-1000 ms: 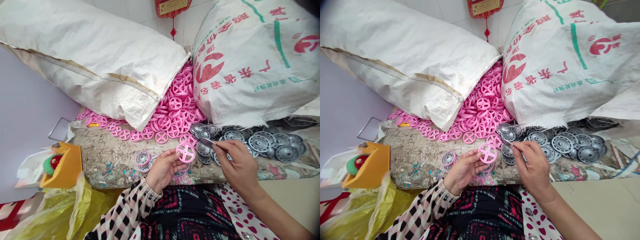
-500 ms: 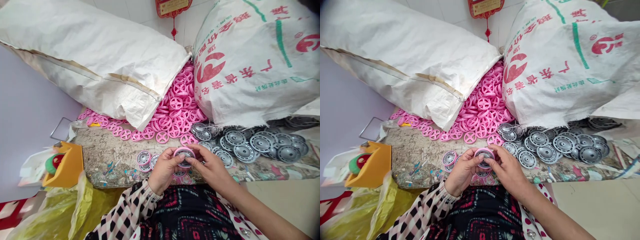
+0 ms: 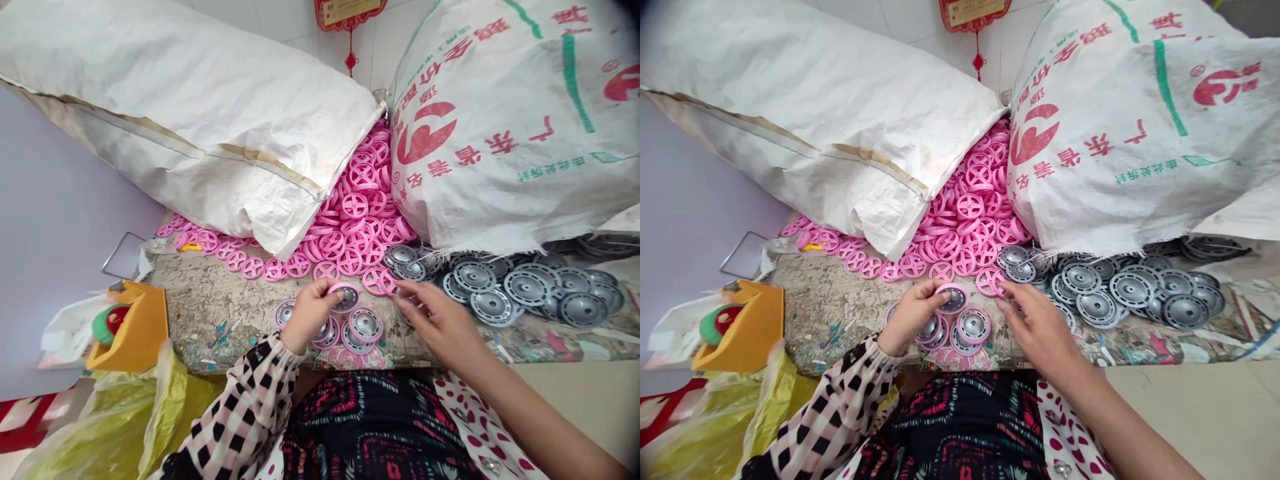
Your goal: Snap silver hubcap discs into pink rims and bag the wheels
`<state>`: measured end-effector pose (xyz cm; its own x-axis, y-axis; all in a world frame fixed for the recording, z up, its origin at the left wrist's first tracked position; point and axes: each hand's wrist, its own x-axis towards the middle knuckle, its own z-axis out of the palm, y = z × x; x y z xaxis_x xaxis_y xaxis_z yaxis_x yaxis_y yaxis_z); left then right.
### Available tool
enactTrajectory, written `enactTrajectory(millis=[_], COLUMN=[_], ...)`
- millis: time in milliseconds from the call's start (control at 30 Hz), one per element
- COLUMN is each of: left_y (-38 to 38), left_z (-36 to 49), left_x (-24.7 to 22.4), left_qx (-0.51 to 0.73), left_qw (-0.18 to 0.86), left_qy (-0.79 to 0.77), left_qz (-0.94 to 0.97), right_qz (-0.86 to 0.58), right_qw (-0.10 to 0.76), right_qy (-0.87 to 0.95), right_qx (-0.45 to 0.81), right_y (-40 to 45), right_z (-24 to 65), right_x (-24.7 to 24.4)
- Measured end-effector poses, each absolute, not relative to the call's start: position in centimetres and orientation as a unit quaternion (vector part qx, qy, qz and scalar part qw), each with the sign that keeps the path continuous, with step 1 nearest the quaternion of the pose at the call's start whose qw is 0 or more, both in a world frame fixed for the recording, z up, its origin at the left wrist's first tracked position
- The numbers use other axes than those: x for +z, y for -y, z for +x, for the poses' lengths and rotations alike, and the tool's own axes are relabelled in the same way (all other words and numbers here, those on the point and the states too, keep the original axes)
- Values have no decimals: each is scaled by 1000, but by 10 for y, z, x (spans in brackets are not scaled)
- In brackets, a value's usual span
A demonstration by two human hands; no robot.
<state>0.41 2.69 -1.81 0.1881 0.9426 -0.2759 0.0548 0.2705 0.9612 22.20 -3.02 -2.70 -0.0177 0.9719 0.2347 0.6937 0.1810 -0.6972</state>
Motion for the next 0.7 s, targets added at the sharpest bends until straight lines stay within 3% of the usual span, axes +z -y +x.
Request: enactTrajectory(millis=[167,400,533,700], left_y=[-46,-50,-51,-56], left_z=[1,-1,-7,-8], left_x=[-35,-24,-20,-22], left_qx=[273,90,6,-31], left_qw=[438,158,36,9], left_qy=[-595,-580,-588,-565], left_qz=[616,794,808,824], right_qz=[-652,-636,-625,-624], right_qw=[213,89,66,113], right_qy=[728,759,769,764], right_qx=[-3,-108,-120,-123], right_y=[27,33,34,36], right_z=[257,242,234,237], right_x=[-39,-43,-41,-43])
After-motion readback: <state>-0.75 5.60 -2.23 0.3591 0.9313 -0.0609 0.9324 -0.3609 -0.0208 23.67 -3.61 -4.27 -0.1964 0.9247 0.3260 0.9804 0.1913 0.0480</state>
